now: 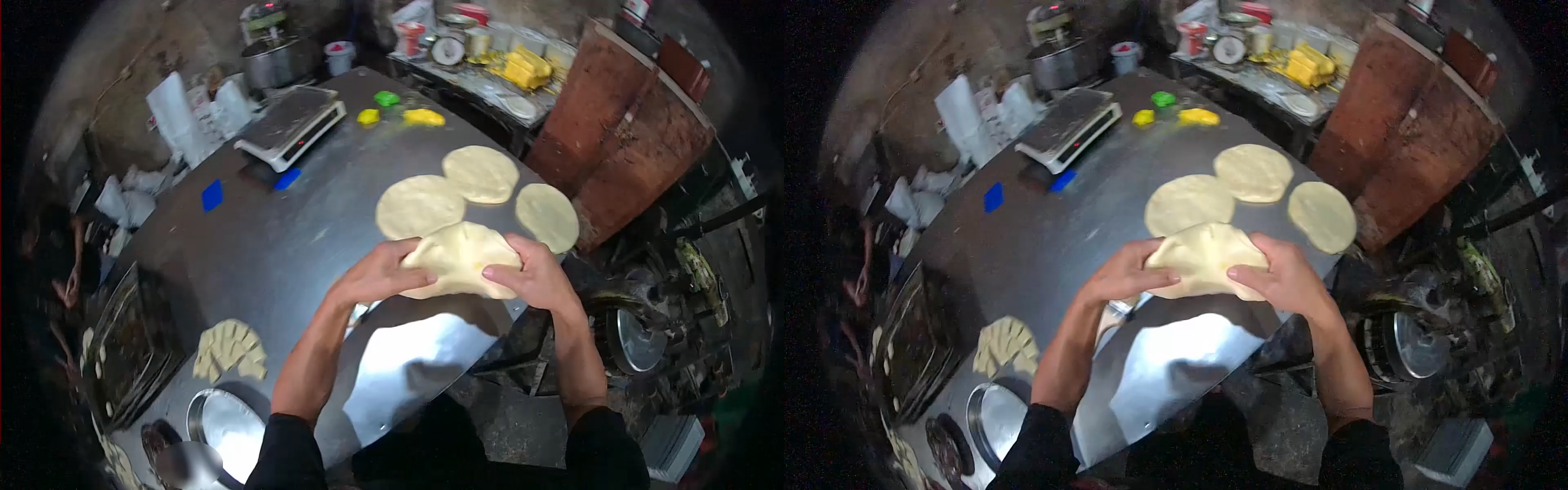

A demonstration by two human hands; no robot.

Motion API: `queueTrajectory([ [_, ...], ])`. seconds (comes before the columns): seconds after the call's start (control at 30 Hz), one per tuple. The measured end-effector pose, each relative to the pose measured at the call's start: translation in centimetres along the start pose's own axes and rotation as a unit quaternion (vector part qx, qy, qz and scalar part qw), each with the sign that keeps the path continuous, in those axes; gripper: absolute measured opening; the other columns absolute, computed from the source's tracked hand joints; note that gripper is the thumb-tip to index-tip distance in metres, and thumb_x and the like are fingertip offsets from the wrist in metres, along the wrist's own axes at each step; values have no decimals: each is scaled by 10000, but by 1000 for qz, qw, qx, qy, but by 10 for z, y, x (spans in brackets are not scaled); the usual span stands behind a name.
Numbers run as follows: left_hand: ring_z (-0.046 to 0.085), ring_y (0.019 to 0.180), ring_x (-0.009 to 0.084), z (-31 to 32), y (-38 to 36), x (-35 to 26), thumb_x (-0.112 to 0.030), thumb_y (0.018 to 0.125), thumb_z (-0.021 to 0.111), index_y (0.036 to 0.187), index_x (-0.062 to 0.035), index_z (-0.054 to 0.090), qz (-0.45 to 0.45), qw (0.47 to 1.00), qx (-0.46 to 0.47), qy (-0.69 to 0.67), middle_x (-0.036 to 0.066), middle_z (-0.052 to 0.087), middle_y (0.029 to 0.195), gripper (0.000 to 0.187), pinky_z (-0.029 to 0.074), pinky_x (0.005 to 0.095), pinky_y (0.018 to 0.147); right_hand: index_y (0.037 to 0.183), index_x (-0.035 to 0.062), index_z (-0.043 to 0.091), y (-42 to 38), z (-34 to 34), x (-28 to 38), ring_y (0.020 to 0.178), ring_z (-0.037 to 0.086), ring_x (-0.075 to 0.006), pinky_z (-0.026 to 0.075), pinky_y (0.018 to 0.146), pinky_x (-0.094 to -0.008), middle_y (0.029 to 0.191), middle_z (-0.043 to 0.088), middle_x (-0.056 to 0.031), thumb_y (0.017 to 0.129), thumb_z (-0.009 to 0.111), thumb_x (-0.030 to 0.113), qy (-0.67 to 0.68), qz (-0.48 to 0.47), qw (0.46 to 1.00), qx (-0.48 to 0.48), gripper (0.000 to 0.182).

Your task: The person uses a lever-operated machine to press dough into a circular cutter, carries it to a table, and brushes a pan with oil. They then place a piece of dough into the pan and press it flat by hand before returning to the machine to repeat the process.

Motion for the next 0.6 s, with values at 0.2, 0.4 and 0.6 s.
queueTrajectory([
  [0.2,595,712,160,-95,-230,-43,-305,848,639,996,-8,643,4,985,-122,125,123,645,777,331,482,340,670,1032,-20,630,-33,174,119,812,605,-86,503,706,-248,938,669,-52,826,699,97,161,-89,980,75,247],
  [0.4,538,701,91,-122,-458,-44,-242,859,653,1007,-8,645,-133,964,-208,96,27,623,784,277,449,280,609,1089,-26,612,-96,356,198,826,617,-97,508,729,-252,958,667,-54,832,685,82,229,-69,953,187,288],
  [0.6,615,692,106,-132,-607,8,-155,835,660,1151,-12,610,-281,879,-357,-145,54,665,891,351,517,255,595,1044,-25,628,-122,513,228,820,614,-103,500,730,-266,941,675,-64,820,696,108,241,-26,917,317,270],
])
Point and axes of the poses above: each hand's wrist, its own y-axis towards the middle knuckle, its own z-axis out of the palm, x = y × z, the point moved 7 cm from there along y, towards the middle knuckle
